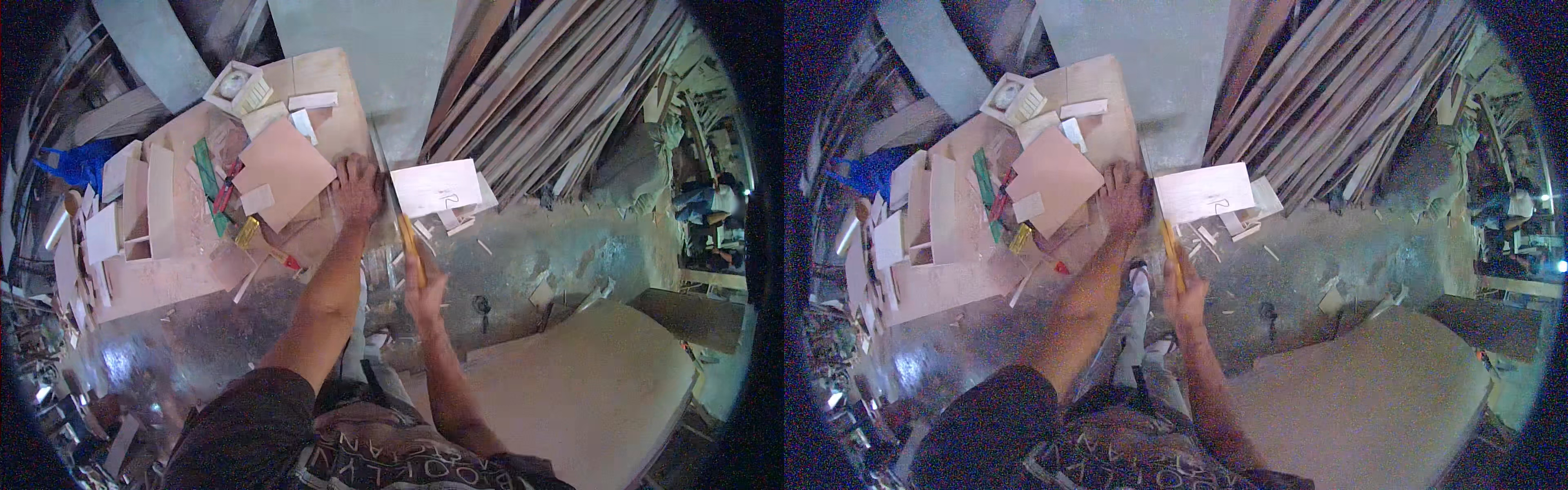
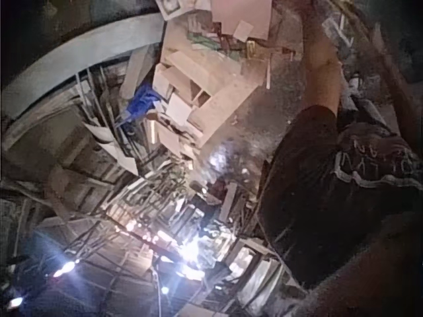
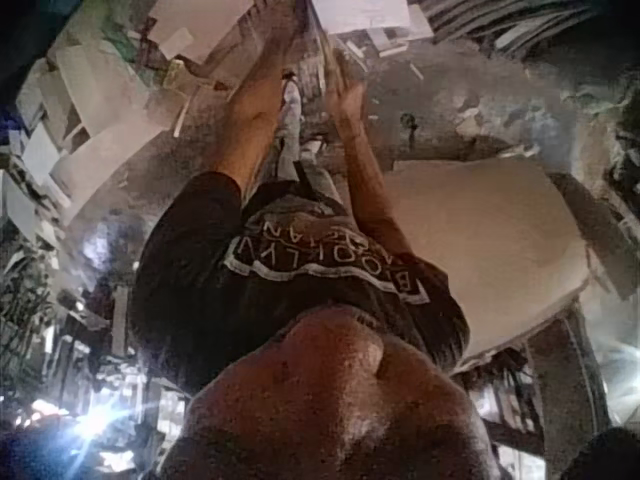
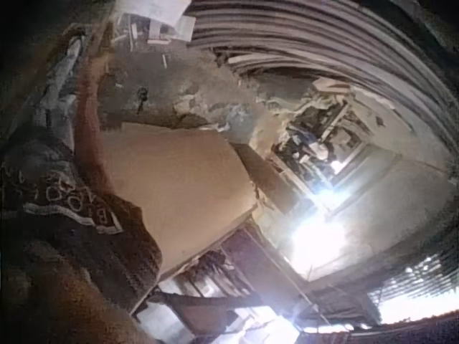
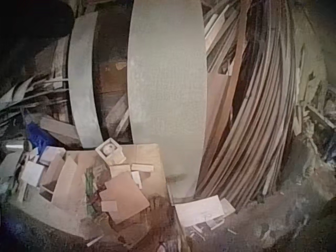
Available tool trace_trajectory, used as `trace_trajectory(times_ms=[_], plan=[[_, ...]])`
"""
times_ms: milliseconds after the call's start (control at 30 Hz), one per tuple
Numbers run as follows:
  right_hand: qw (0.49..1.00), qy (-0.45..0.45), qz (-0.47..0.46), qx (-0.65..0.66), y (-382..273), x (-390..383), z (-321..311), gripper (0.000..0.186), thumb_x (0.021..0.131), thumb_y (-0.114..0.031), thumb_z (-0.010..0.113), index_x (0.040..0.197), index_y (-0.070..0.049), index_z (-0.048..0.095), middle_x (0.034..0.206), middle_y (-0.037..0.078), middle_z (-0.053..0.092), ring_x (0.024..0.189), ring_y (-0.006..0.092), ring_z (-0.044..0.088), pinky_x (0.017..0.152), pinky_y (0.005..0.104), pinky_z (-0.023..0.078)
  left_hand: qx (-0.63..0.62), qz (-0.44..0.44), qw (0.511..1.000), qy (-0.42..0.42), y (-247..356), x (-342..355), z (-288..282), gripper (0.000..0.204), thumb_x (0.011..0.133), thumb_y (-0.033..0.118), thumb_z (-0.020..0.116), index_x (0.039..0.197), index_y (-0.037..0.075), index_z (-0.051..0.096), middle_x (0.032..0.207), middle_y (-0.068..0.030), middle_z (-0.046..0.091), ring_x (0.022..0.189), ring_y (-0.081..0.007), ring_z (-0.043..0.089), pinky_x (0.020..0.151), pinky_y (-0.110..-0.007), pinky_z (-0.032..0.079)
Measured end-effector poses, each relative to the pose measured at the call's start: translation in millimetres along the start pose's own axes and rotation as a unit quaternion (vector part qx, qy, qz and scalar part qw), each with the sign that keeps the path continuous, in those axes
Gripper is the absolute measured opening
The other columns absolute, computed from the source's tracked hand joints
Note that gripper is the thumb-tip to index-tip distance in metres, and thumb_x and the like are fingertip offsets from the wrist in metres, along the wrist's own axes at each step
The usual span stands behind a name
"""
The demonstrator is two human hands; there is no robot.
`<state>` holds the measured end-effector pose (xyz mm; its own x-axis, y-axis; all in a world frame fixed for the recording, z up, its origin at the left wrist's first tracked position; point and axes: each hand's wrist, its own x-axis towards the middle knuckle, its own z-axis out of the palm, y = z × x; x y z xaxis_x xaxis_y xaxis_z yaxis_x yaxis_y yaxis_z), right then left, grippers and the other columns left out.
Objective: Marking, measuring, and cutting small pieces of plywood using a ruler, pencil, and hand saw.
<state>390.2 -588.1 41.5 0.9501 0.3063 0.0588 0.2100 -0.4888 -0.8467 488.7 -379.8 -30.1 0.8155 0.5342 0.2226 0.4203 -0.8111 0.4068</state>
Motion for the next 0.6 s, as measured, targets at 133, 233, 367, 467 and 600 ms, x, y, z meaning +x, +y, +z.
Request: trace_trajectory(times_ms=[133, 233, 367, 467, 600], plan=[[0.997, -0.047, 0.066, 0.011, -13.7, -38.3, -8.1, 0.04, 0.095, -0.016, 0.056, 0.127, 0.007, 0.054, 0.108, 0.019, 0.067, 0.089, 0.0187, 0.064, 0.08, 0.0296, 0.05, 0.041, 0.016, 0.998, 0.052, -20.0, 1.6, -0.4, 0.027, 0.087, 0.033, 0.059, 0.107, 0.016, 0.062, 0.135, -0.0098, 0.044, 0.13, -0.0358, 0.035, 0.098, -0.052, 0.035], [0.995, -0.003, 0.042, 0.095, -27.0, -73.8, -23.6, 0.04, 0.094, -0.016, 0.057, 0.127, 0.006, 0.055, 0.11, 0.018, 0.067, 0.094, 0.0207, 0.065, 0.082, 0.0308, 0.05, 0.031, -0.005, 0.999, 0.028, -28.0, -1.3, -13.1, 0.026, 0.088, 0.035, 0.058, 0.106, 0.017, 0.062, 0.136, -0.0094, 0.043, 0.13, -0.0357, 0.034, 0.098, -0.051, 0.035], [0.989, -0.049, 0.134, 0.027, -18.4, 0.6, 0.4, 0.039, 0.095, -0.016, 0.055, 0.128, 0.006, 0.054, 0.115, 0.02, 0.066, 0.102, 0.0226, 0.064, 0.085, 0.0322, 0.05, 0.022, 0.005, 0.999, 0.027, -6.3, -1.8, -1.1, 0.026, 0.087, 0.033, 0.06, 0.107, 0.017, 0.062, 0.136, -0.0093, 0.043, 0.13, -0.0355, 0.034, 0.097, -0.051, 0.035], [0.999, 0.035, -0.033, 0.015, 12.0, 2.3, 16.8, 0.04, 0.093, -0.019, 0.059, 0.13, -0.003, 0.056, 0.109, 0.02, 0.067, 0.085, 0.0219, 0.068, 0.069, 0.0312, 0.053, 0.027, 0.015, 0.999, 0.028, -9.1, -3.8, 8.6, 0.027, 0.086, 0.032, 0.061, 0.109, 0.017, 0.062, 0.135, -0.0093, 0.042, 0.131, -0.0354, 0.034, 0.097, -0.052, 0.036], [0.996, -0.022, 0.051, 0.068, -27.5, -70.7, -20.0, 0.041, 0.093, -0.018, 0.058, 0.131, -0.001, 0.054, 0.118, 0.021, 0.064, 0.095, 0.0256, 0.068, 0.079, 0.0346, 0.053, 0.044, -0.009, 0.998, 0.033, -31.3, -1.9, -8.2, 0.031, 0.085, 0.033, 0.06, 0.112, 0.018, 0.06, 0.134, -0.01, 0.043, 0.13, -0.0362, 0.034, 0.096, -0.051, 0.036]])
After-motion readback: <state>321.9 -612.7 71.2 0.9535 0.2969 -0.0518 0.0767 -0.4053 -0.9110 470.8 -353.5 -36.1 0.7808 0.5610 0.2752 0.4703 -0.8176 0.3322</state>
